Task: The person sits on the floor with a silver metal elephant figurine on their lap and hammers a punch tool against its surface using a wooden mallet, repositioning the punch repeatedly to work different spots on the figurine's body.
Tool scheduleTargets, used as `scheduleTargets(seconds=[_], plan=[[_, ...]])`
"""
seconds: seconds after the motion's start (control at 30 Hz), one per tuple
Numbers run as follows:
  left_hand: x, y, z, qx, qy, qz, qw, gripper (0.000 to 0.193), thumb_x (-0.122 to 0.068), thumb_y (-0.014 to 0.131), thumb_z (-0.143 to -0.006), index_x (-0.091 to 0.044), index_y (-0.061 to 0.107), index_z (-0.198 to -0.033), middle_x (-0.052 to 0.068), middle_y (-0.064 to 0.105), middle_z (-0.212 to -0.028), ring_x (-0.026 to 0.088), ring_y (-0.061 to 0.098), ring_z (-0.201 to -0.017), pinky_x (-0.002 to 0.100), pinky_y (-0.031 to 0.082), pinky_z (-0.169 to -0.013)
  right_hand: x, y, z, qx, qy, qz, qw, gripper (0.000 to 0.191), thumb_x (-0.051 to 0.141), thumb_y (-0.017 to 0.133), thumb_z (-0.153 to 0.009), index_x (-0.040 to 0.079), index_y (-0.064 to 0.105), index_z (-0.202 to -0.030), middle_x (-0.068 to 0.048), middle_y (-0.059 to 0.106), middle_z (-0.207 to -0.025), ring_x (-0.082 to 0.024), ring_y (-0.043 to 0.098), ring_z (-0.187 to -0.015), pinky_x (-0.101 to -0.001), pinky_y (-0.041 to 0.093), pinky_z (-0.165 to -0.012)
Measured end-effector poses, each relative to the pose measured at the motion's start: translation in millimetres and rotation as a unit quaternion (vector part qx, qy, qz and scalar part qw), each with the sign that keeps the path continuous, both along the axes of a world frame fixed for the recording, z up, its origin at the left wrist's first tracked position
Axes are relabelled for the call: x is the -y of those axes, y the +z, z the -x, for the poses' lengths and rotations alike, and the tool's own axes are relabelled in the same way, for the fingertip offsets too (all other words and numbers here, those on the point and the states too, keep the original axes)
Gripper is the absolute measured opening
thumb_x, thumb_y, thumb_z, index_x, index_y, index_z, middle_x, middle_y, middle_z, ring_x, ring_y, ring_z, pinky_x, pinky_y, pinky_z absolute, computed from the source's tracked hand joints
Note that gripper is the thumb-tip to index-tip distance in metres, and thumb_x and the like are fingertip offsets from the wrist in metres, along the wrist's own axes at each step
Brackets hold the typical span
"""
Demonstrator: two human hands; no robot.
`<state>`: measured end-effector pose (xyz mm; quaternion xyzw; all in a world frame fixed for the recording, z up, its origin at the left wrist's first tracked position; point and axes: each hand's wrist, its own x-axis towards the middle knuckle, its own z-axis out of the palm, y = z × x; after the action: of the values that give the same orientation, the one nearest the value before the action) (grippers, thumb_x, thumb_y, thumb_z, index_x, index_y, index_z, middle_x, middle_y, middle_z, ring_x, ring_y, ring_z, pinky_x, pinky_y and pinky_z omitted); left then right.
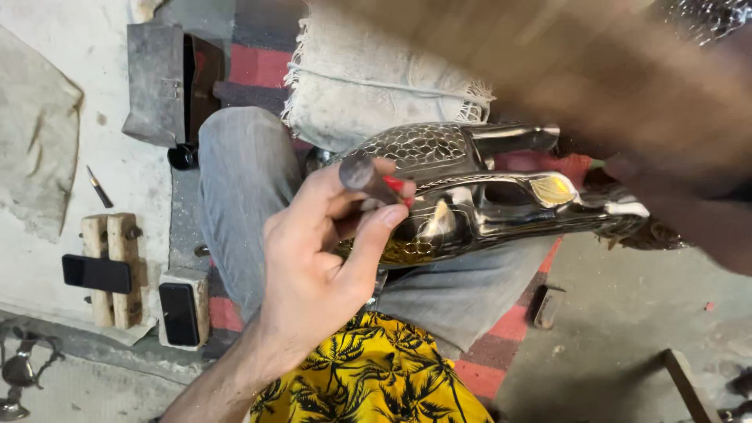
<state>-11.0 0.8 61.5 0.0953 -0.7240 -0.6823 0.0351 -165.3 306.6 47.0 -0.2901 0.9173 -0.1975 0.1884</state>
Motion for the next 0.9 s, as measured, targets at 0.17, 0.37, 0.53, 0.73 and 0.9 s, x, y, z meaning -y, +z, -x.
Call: scheduleTargets(seconds=[0.17,0.37,0.53,0.73,0.9], plan=[[-3.0,3.2,-2.3,0.004,0.029,0.039,0.999,0.039,0.007,0.068,-0.100,0.002,0.054,-0.136,0.011,0.076,-0.115,0.014,0.075,-0.109,0.027,0.064,-0.095,-30.4,-38.5,30.7,0.048,-0.070,-0.023,0.996,0.045,0.014,0.070,-0.080,0.005,0.063,-0.124,-0.007,0.069,-0.102,-0.016,0.068,-0.089,-0.0308,0.054,-0.075],[-5.5,-1.5,-8.5,0.001,0.048,0.047,0.998,0.037,0.007,0.070,-0.100,0.003,0.053,-0.132,0.012,0.077,-0.113,0.014,0.076,-0.106,0.027,0.066,-0.092,-17.6,-116.0,43.5,0.090,-0.094,-0.003,0.992,0.045,0.012,0.068,-0.082,0.005,0.062,-0.126,-0.007,0.069,-0.104,-0.016,0.067,-0.091,-0.0313,0.053,-0.076],[-8.1,-8.1,-11.6,-0.017,0.065,0.053,0.996,0.035,0.006,0.070,-0.102,0.004,0.051,-0.131,0.014,0.078,-0.111,0.015,0.077,-0.106,0.027,0.066,-0.092,-39.1,-140.6,55.6,0.100,-0.116,0.000,0.988,0.045,0.011,0.067,-0.084,0.005,0.061,-0.128,-0.007,0.068,-0.106,-0.016,0.067,-0.092,-0.0318,0.053,-0.077],[-9.4,-9.8,-11.9,-0.031,0.077,0.106,0.991,0.031,0.003,0.073,-0.099,0.002,0.054,-0.123,0.013,0.078,-0.106,0.014,0.078,-0.100,0.026,0.065,-0.085,-30.1,-153.2,50.6,0.110,-0.128,0.011,0.986,0.045,0.009,0.066,-0.085,0.005,0.060,-0.130,-0.007,0.068,-0.108,-0.017,0.066,-0.094,-0.0323,0.053,-0.078],[-4.8,-0.1,-6.9,0.000,0.052,0.053,0.997,0.030,-0.003,0.073,-0.102,0.001,0.060,-0.128,0.011,0.080,-0.111,0.012,0.079,-0.103,0.024,0.064,-0.087,-30.6,-151.2,45.2,0.113,-0.140,0.019,0.983,0.045,0.008,0.064,-0.087,0.005,0.060,-0.132,-0.007,0.068,-0.110,-0.017,0.066,-0.096,-0.0327,0.053,-0.078]])
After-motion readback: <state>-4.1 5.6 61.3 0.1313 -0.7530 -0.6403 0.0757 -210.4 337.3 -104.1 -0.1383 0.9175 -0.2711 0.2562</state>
